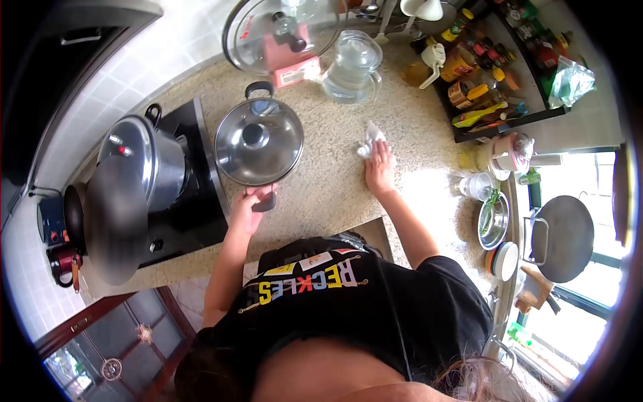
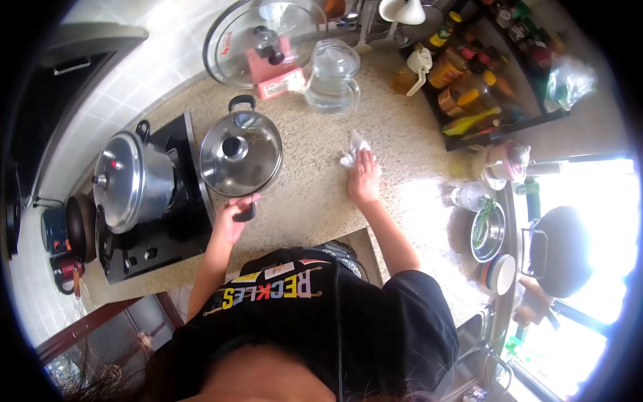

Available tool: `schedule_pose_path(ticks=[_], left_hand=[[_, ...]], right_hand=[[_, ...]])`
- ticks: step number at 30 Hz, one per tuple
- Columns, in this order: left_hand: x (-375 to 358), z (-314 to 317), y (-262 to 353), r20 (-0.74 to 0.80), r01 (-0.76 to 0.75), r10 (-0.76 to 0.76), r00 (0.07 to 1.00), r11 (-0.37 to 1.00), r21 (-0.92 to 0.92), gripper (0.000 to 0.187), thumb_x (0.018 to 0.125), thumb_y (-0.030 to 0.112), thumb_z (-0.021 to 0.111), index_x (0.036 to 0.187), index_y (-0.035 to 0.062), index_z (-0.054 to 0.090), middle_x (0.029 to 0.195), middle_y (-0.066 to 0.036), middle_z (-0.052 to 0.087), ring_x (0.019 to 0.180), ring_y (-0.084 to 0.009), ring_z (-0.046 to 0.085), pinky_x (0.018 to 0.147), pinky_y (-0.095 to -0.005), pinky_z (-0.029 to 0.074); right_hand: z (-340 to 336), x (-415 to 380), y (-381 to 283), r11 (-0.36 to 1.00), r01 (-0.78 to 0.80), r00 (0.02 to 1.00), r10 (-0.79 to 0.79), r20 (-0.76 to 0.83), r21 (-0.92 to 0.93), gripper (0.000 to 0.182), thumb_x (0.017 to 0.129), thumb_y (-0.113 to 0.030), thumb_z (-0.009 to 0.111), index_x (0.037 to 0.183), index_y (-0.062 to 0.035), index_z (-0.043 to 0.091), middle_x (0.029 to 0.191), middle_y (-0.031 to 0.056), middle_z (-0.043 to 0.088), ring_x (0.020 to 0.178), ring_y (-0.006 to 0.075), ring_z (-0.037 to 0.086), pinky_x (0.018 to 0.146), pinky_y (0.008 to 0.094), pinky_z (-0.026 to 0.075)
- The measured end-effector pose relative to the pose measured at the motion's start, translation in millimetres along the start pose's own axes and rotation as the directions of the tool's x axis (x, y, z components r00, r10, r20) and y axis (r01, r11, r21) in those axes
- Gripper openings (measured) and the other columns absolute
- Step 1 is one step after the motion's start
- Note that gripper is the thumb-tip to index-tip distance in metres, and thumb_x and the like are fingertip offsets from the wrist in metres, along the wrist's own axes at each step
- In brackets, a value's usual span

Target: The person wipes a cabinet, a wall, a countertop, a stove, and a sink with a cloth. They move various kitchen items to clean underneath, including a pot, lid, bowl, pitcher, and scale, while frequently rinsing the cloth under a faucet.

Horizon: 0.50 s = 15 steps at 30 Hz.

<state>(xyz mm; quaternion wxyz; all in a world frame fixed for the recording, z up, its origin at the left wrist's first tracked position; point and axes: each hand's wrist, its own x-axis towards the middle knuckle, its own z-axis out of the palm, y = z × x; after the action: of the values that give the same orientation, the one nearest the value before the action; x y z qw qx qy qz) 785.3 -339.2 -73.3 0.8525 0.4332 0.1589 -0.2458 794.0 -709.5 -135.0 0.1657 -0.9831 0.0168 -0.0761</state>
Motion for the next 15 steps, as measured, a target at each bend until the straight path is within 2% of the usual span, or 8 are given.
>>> schedule_pose_path(ticks=[2, 4, 8, 9, 10, 12, 14, 15], left_hand=[[2.2, 8.3, 1.4, -0.011, -0.021, 0.021, 1.000, 0.999, 0.030, 0.033, 0.079, -0.001, 0.043, 0.109, -0.0080, 0.055, 0.112, -0.021, 0.059, 0.104, -0.0278, 0.057, 0.095, -0.0358, 0.043], [3.9, 14.9, 3.0, -0.028, -0.008, 0.009, 1.000, 0.999, 0.043, 0.036, 0.078, -0.001, 0.044, 0.111, -0.0086, 0.054, 0.113, -0.020, 0.059, 0.106, -0.0276, 0.057, 0.094, -0.0362, 0.043], [10.4, 27.6, 0.3, -0.105, -0.021, 0.025, 0.994, 0.999, 0.035, 0.045, 0.070, -0.005, 0.040, 0.113, -0.0094, 0.052, 0.113, -0.019, 0.058, 0.107, -0.0280, 0.056, 0.093, -0.0386, 0.045], [10.8, 27.3, -0.9, -0.086, -0.011, 0.012, 0.996, 1.000, 0.007, 0.048, 0.068, -0.007, 0.040, 0.115, -0.0095, 0.050, 0.114, -0.020, 0.057, 0.107, -0.0279, 0.056, 0.093, -0.0388, 0.045], [10.3, 27.1, -2.4, -0.068, 0.000, -0.002, 0.998, 1.000, -0.022, 0.051, 0.066, -0.009, 0.040, 0.117, -0.0097, 0.048, 0.116, -0.020, 0.056, 0.107, -0.0277, 0.056, 0.094, -0.0390, 0.044], [9.1, 18.5, -5.7, -0.137, 0.022, -0.025, 0.990, 0.999, -0.023, 0.051, 0.063, -0.009, 0.042, 0.114, -0.0091, 0.047, 0.112, -0.019, 0.057, 0.104, -0.0288, 0.058, 0.093, -0.0424, 0.045], [11.8, -1.5, -16.0, -0.108, 0.043, -0.054, 0.993, 0.994, -0.096, 0.044, 0.063, -0.007, 0.043, 0.107, -0.0078, 0.048, 0.101, -0.016, 0.058, 0.095, -0.0305, 0.060, 0.091, -0.0482, 0.046], [12.0, 9.4, -12.6, -0.185, 0.041, -0.052, 0.981, 0.997, -0.066, 0.037, 0.063, -0.007, 0.044, 0.100, -0.0063, 0.048, 0.089, -0.013, 0.057, 0.087, -0.0308, 0.061, 0.087, -0.0516, 0.048]], right_hand=[[-1.4, 8.7, 16.4, 1.000, 0.030, 1.000, -0.030, 0.007, -0.004, 0.054, 0.087, -0.017, 0.044, 0.136, 0.0021, 0.030, 0.141, 0.0207, 0.031, 0.133, 0.0360, 0.025, 0.109, 0.0467, 0.020], [-12.9, 29.5, 32.5, 0.996, 0.082, 0.982, -0.088, 0.170, 0.041, 0.056, 0.087, -0.017, 0.045, 0.136, 0.0017, 0.030, 0.142, 0.0200, 0.030, 0.133, 0.0368, 0.024, 0.109, 0.0450, 0.020], [9.2, 114.4, 78.8, 0.998, 0.044, 0.994, -0.038, -0.101, 0.052, 0.051, 0.086, -0.010, 0.048, 0.135, -0.0017, 0.034, 0.138, 0.0208, 0.036, 0.129, 0.0369, 0.031, 0.109, 0.0431, 0.023], [16.0, 141.1, 87.2, 0.997, 0.044, 0.994, -0.038, -0.101, 0.061, 0.051, 0.086, -0.010, 0.048, 0.135, -0.0017, 0.034, 0.138, 0.0208, 0.036, 0.129, 0.0369, 0.031, 0.109, 0.0431, 0.023], [22.3, 167.3, 94.7, 0.989, 0.144, 0.985, -0.141, -0.096, 0.026, 0.050, 0.086, -0.013, 0.048, 0.133, -0.0006, 0.036, 0.138, 0.0200, 0.036, 0.129, 0.0352, 0.031, 0.108, 0.0432, 0.025], [29.2, 214.6, 98.8, 0.969, 0.247, 0.965, -0.246, -0.093, 0.000, 0.049, 0.086, -0.016, 0.047, 0.131, 0.0005, 0.038, 0.138, 0.0192, 0.037, 0.129, 0.0336, 0.032, 0.107, 0.0433, 0.026], [33.1, 255.7, 91.4, 0.946, 0.323, 0.946, -0.323, -0.012, -0.011, 0.046, 0.086, -0.017, 0.046, 0.130, -0.0016, 0.041, 0.136, 0.0162, 0.040, 0.128, 0.0313, 0.034, 0.106, 0.0408, 0.028], [31.6, 271.4, 84.4, 0.945, 0.327, 0.945, -0.327, -0.014, 0.001, 0.046, 0.086, -0.017, 0.046, 0.130, -0.0016, 0.041, 0.136, 0.0162, 0.040, 0.128, 0.0313, 0.034, 0.106, 0.0408, 0.028]])
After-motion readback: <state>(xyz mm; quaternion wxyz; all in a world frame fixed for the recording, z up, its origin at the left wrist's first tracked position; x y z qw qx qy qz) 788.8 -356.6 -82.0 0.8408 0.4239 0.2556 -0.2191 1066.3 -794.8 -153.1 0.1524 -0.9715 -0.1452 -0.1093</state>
